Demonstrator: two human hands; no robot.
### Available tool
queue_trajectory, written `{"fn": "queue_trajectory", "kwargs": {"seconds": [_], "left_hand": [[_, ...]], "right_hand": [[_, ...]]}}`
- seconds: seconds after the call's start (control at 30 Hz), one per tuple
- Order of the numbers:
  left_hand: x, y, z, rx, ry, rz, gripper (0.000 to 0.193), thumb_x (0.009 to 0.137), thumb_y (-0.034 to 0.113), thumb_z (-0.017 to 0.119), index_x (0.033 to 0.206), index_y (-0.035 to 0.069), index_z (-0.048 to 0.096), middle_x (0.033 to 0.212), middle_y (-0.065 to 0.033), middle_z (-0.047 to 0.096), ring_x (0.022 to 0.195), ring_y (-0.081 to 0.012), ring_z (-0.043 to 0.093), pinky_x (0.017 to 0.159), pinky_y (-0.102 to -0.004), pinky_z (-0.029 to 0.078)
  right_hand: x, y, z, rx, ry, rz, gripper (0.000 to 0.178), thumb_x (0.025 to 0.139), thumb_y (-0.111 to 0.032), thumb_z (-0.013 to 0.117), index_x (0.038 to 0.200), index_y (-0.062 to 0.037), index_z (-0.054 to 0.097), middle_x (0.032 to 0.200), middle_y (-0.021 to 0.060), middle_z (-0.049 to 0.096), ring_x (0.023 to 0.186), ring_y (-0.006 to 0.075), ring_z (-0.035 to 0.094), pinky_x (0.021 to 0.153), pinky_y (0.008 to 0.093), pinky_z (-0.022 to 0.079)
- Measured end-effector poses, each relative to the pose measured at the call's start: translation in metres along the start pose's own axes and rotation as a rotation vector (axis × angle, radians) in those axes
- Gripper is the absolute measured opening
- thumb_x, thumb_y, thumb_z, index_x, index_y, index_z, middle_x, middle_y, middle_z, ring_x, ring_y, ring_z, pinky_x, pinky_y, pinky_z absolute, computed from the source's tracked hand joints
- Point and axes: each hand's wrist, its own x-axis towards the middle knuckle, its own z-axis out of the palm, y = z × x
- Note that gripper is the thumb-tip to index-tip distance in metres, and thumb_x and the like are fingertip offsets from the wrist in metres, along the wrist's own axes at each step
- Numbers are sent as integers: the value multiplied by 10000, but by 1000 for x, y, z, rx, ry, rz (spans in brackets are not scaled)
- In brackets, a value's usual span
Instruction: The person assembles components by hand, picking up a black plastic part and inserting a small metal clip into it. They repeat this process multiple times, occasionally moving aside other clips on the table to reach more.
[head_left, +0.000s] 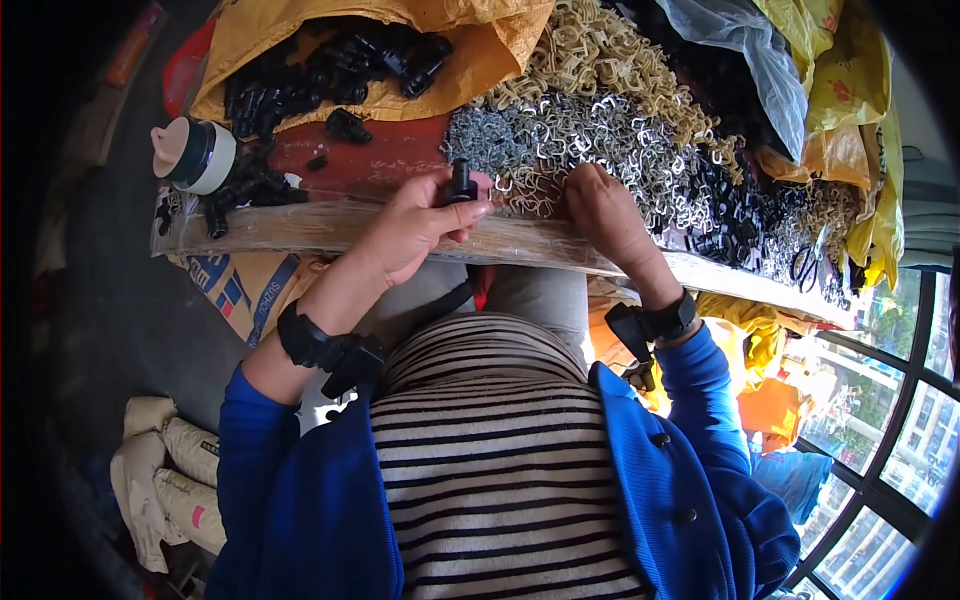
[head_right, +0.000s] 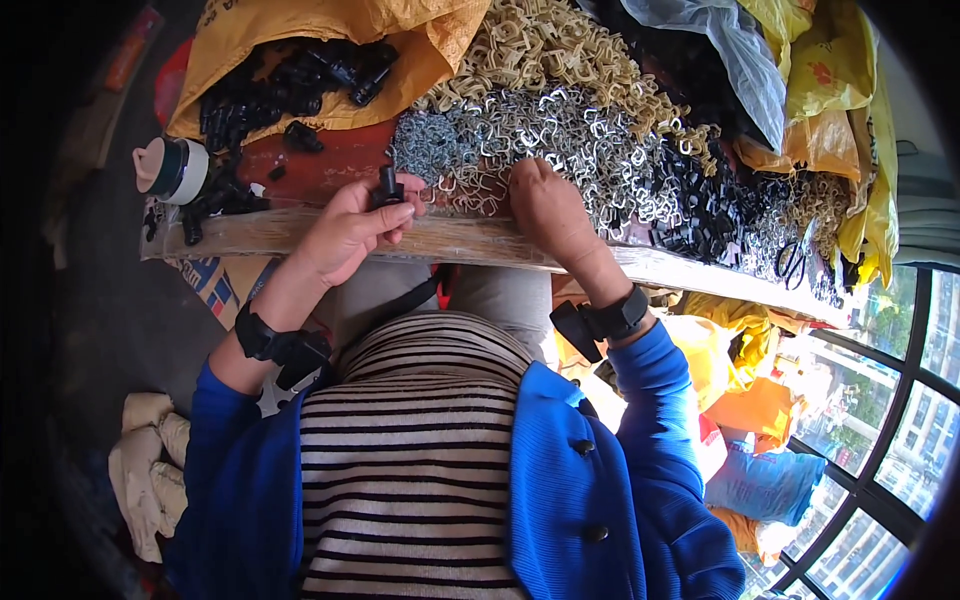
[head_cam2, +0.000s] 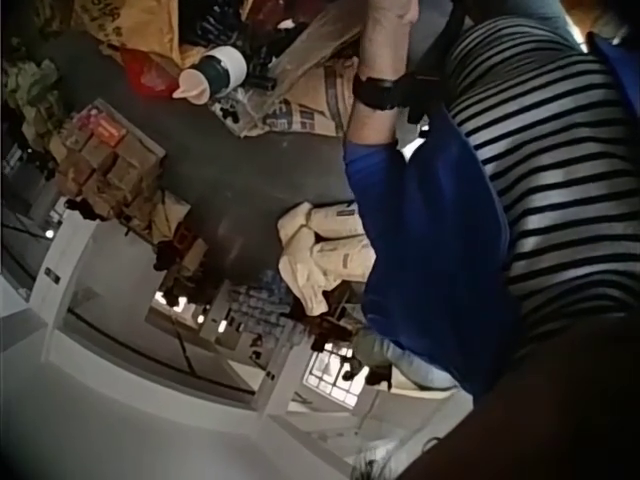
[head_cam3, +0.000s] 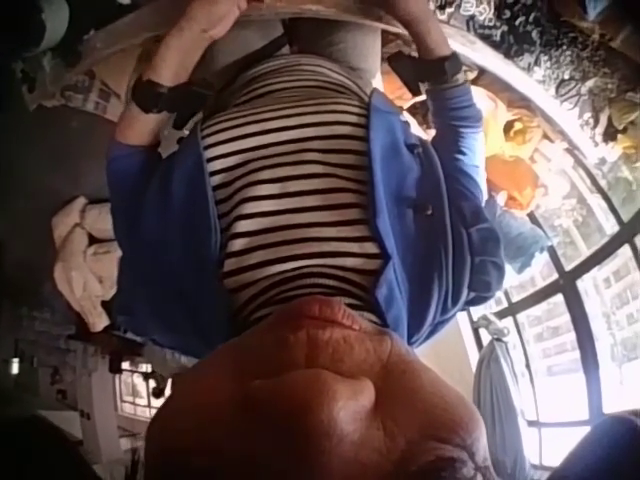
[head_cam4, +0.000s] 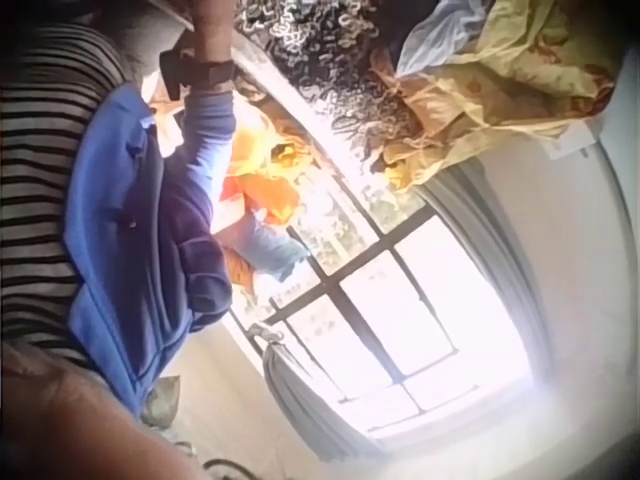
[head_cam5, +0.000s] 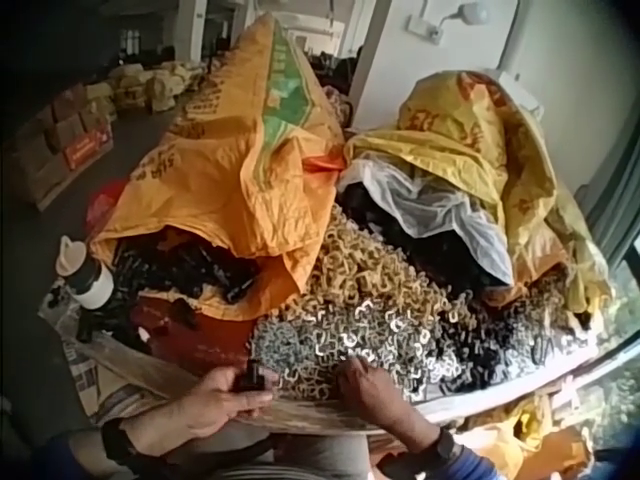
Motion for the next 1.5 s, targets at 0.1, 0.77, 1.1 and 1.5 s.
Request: {"fn": "queue_trajectory", "kwargs": {"seconds": [0.1, 0.77, 1.1, 1.5], "left_hand": [[6, -8, 15, 215, 35, 210, 188, 705, 116, 621, 858, 53, 532, 738, 1, 520, 656, -57, 450, 579, -200, 385], [22, -19, 30, 285, 70, 414, 75, 762, 90, 550, 773, 18, 531, 687, -9, 540, 642, -67, 486, 607, -193, 401], [20, -18, 30, 55, 144, 143, 86, 769, 151, 549, 791, 68, 542, 682, 17, 518, 589, -36, 444, 513, -172, 364], [12, -11, 22, -423, -125, -129, 184, 823, 170, 457, 969, 64, 494, 822, -21, 535, 662, -96, 505, 551, -205, 405]], "right_hand": [[-2, -8, -19, 957, -264, 211, 87, 794, -105, 483, 851, -41, 464, 713, 21, 489, 533, 117, 476, 469, 234, 390], [0, -45, -21, 2035, -279, 333, 119, 799, -93, 499, 898, -40, 459, 721, 28, 508, 572, 75, 453, 514, 171, 375], [-6, -47, -25, 1171, -77, 90, 73, 794, -68, 496, 842, -18, 473, 715, 38, 516, 576, 91, 473, 511, 209, 391], [-8, -50, -35, 673, 165, -144, 84, 721, -12, 526, 778, -19, 465, 795, 101, 490, 659, 217, 496, 568, 281, 401]]}}
